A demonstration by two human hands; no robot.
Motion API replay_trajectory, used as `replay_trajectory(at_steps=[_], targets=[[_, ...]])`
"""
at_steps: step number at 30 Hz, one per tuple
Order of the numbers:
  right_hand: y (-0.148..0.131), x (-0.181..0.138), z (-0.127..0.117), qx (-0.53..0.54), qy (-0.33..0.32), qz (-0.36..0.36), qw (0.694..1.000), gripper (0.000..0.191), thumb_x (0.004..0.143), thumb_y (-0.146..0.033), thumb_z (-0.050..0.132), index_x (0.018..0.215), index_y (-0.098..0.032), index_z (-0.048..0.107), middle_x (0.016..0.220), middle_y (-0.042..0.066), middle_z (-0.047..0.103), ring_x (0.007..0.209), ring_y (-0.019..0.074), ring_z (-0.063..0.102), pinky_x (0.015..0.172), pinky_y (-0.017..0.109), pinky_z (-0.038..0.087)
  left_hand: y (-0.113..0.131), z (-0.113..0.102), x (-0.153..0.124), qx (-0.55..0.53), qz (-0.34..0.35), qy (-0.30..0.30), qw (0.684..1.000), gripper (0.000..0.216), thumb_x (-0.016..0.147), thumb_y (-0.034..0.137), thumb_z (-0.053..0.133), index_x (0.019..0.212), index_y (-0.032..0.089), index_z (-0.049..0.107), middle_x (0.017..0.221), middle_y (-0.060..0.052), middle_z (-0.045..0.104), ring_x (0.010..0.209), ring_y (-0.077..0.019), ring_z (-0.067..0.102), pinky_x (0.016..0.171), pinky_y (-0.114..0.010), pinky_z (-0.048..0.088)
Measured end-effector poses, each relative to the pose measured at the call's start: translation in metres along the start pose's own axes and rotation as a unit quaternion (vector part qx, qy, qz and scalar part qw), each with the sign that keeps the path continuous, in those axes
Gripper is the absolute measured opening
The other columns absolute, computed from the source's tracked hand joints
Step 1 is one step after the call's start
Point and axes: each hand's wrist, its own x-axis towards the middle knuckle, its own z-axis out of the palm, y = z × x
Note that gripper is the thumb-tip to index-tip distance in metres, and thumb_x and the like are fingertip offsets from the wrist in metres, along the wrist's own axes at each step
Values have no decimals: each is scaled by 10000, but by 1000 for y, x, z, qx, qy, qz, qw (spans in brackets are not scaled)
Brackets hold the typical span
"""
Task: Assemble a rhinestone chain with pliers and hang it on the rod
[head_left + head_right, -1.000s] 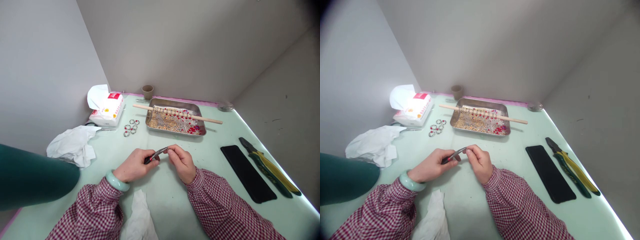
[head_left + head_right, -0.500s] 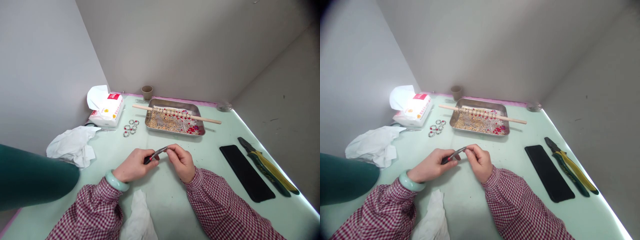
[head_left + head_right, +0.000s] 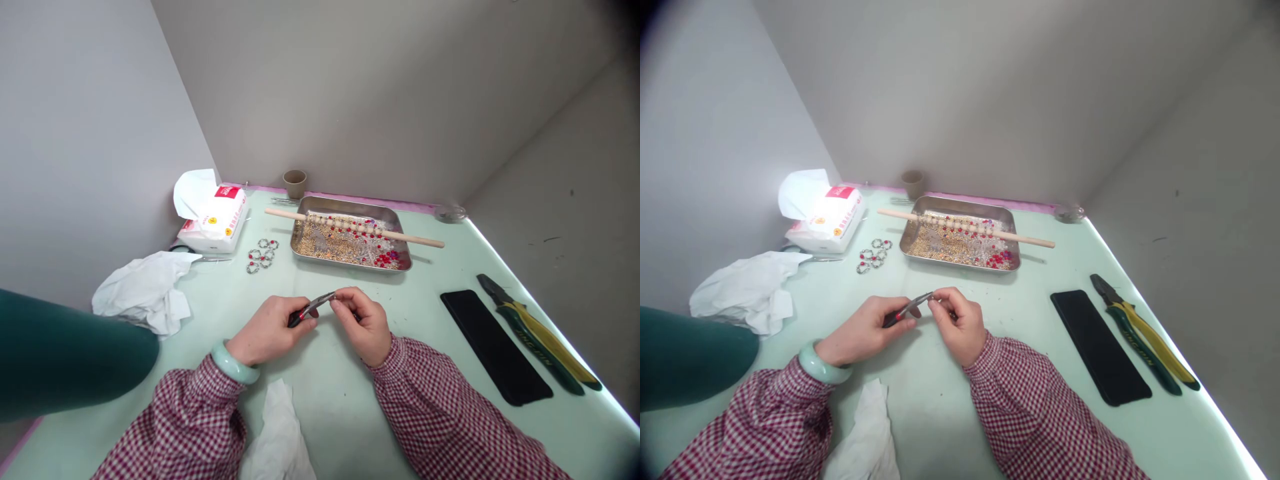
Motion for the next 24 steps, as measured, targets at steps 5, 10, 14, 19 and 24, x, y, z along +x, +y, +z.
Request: replay_trajectory(at_steps=[5,10,14,19,24], targets=[[0,-1,-1,0,-4,2,1000,75,850,-230,517,885,-183,564,542,-61,399,484,86,350,488,227,315,1,-1,0,-5,-2,-7,1000,214,849,320,462,748,157,557,593,47,421,564,-94,368,529,-226,253],[-1,-1,-3,14,-27,-2,1000,93,872,-237,490,879,-188,569,591,-43,429,516,87,365,500,230,320,1,-3,0,-7,-1,-22,1000,215,848,314,459,727,155,539,590,49,400,567,-92,353,532,-226,252],[2,0,-3,45,-44,12,998,112,881,-261,485,883,-190,571,582,-44,406,510,88,347,483,228,307,1,-4,0,-15,0,-31,999,217,846,317,460,722,153,529,591,49,378,570,-93,341,531,-224,252],[3,0,-3,60,-43,39,996,146,890,-291,472,899,-184,572,554,-49,397,484,84,340,461,221,294,2,-3,0,-7,6,-17,1000,230,844,336,470,721,150,526,601,46,391,576,-95,347,537,-229,251],[-1,-1,-4,66,-57,52,995,227,911,-314,427,873,-166,594,506,-52,401,447,80,352,443,216,293,0,-3,1,-9,6,-12,1000,223,839,334,480,729,148,535,603,44,390,577,-97,347,538,-231,253]])
